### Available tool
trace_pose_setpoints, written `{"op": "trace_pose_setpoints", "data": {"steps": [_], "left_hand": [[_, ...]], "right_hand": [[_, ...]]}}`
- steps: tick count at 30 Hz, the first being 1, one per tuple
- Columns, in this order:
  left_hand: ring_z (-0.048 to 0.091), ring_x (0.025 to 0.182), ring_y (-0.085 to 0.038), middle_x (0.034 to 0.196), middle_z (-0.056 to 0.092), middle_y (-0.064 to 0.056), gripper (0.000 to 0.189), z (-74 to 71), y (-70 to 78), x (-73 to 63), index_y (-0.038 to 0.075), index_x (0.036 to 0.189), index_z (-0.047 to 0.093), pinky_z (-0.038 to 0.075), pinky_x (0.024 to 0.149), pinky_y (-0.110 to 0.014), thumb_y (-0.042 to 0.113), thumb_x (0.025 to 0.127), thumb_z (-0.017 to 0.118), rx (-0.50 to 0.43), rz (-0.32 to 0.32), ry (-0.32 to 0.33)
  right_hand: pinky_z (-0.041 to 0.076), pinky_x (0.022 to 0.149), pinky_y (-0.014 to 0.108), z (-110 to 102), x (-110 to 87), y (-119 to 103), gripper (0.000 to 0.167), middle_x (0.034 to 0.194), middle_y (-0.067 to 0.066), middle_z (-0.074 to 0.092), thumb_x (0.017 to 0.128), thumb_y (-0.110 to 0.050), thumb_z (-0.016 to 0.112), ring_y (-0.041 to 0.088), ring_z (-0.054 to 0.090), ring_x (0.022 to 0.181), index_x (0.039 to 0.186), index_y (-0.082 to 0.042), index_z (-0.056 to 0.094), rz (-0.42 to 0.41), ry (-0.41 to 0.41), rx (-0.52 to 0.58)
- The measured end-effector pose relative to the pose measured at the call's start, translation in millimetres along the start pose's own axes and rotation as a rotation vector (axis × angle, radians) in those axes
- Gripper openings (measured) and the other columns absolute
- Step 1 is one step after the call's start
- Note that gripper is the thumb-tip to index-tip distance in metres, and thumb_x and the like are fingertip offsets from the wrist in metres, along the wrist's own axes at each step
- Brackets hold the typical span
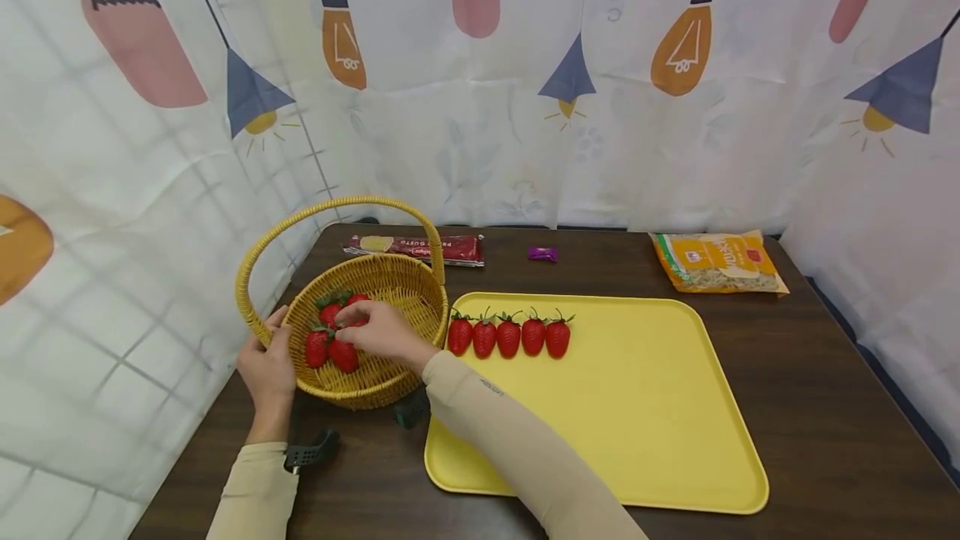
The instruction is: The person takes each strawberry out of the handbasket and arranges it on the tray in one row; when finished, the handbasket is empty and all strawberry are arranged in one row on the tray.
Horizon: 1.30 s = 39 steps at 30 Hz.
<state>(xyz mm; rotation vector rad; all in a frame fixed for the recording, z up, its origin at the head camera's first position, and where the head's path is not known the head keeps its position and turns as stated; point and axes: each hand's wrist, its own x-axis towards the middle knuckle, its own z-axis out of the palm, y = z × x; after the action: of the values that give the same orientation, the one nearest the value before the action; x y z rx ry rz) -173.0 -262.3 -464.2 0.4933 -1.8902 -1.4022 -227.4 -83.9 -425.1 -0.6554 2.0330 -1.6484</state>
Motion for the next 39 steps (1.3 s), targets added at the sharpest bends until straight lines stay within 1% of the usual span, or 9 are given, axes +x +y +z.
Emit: {"op": "trace_pose_setpoints", "data": {"steps": [3, 5, 9, 14, 17, 23, 28, 33, 39], "left_hand": [[0.029, 0.050, -0.009, 0.062, 0.057, 0.003, 0.029, -1.2, 0.2, -0.3, 0.017, 0.120, 0.072, 0.029, 0.053, -0.023, 0.018, 0.095, 0.057, 0.010, -0.001, 0.007], [0.028, 0.048, -0.008, 0.058, 0.054, 0.005, 0.029, -1.1, 0.8, -0.5, 0.018, 0.120, 0.072, 0.028, 0.051, -0.023, 0.017, 0.095, 0.058, 0.016, 0.007, 0.007], [0.025, 0.042, -0.005, 0.049, 0.042, 0.006, 0.029, -1.0, 0.5, 0.0, 0.020, 0.120, 0.072, 0.025, 0.045, -0.024, 0.016, 0.095, 0.058, 0.016, 0.015, 0.001], [0.025, 0.041, -0.004, 0.048, 0.043, 0.006, 0.029, -0.7, -2.6, 1.2, 0.016, 0.120, 0.072, 0.024, 0.044, -0.024, 0.015, 0.095, 0.058, 0.006, 0.007, 0.008], [0.025, 0.043, -0.003, 0.050, 0.045, 0.006, 0.029, -1.1, -3.3, 2.0, 0.015, 0.120, 0.072, 0.025, 0.046, -0.024, 0.015, 0.095, 0.058, 0.002, 0.006, 0.006], [0.024, 0.040, -0.003, 0.047, 0.041, 0.007, 0.030, -0.6, -2.8, 1.9, 0.017, 0.121, 0.072, 0.024, 0.043, -0.025, 0.016, 0.095, 0.058, 0.001, -0.001, -0.015], [0.024, 0.044, -0.005, 0.050, 0.046, 0.004, 0.029, 0.5, 0.0, 0.6, 0.017, 0.120, 0.073, 0.025, 0.046, -0.025, 0.016, 0.094, 0.058, -0.004, 0.008, -0.003], [0.026, 0.047, -0.007, 0.053, 0.050, 0.002, 0.029, 1.1, 0.2, 0.8, 0.015, 0.119, 0.073, 0.026, 0.049, -0.024, 0.016, 0.094, 0.058, -0.006, 0.009, 0.009], [0.025, 0.046, -0.006, 0.053, 0.049, 0.002, 0.028, 0.9, -0.8, 0.1, 0.016, 0.119, 0.073, 0.025, 0.047, -0.024, 0.017, 0.095, 0.058, 0.003, 0.011, 0.010]], "right_hand": [[0.055, 0.081, 0.041, 2.7, 6.7, 0.6, 0.030, 0.101, -0.003, 0.066, 0.091, -0.017, 0.068, 0.025, 0.068, 0.092, 0.119, -0.005, 0.068, 0.051, -0.001, 0.061], [0.055, 0.082, 0.042, 3.1, 10.1, 0.5, 0.029, 0.099, -0.003, 0.066, 0.091, -0.015, 0.067, 0.025, 0.067, 0.093, 0.118, -0.004, 0.068, 0.069, 0.003, 0.062], [0.054, 0.081, 0.039, 2.9, 14.3, 0.1, 0.028, 0.098, -0.003, 0.068, 0.092, -0.016, 0.067, 0.021, 0.066, 0.092, 0.117, -0.006, 0.070, 0.071, 0.009, -0.027], [0.050, 0.077, 0.025, 5.8, 18.0, 1.3, 0.031, 0.106, -0.005, 0.069, 0.090, -0.021, 0.069, 0.009, 0.061, 0.092, 0.119, -0.011, 0.070, 0.036, -0.028, -0.263], [0.048, 0.078, 0.021, 9.4, 19.5, 2.2, 0.032, 0.112, -0.003, 0.069, 0.090, -0.021, 0.069, 0.007, 0.061, 0.095, 0.121, -0.011, 0.069, 0.007, -0.062, -0.368], [0.049, 0.082, 0.020, 11.1, 18.2, 4.4, 0.033, 0.115, 0.001, 0.068, 0.091, -0.015, 0.069, 0.010, 0.062, 0.100, 0.123, -0.010, 0.068, -0.013, -0.115, -0.443], [0.048, 0.084, 0.020, 11.3, 15.6, 5.3, 0.034, 0.116, 0.001, 0.068, 0.089, -0.007, 0.069, 0.011, 0.062, 0.104, 0.123, -0.011, 0.068, -0.003, -0.173, -0.511], [0.047, 0.086, 0.019, 13.4, 13.7, 5.6, 0.037, 0.119, -0.002, 0.068, 0.089, -0.015, 0.072, 0.008, 0.062, 0.105, 0.125, -0.013, 0.068, -0.001, -0.227, -0.567], [0.047, 0.086, 0.020, 14.6, 12.6, 5.7, 0.039, 0.117, -0.005, 0.068, 0.087, -0.016, 0.075, 0.006, 0.061, 0.103, 0.125, -0.017, 0.068, -0.018, -0.305, -0.549]]}}
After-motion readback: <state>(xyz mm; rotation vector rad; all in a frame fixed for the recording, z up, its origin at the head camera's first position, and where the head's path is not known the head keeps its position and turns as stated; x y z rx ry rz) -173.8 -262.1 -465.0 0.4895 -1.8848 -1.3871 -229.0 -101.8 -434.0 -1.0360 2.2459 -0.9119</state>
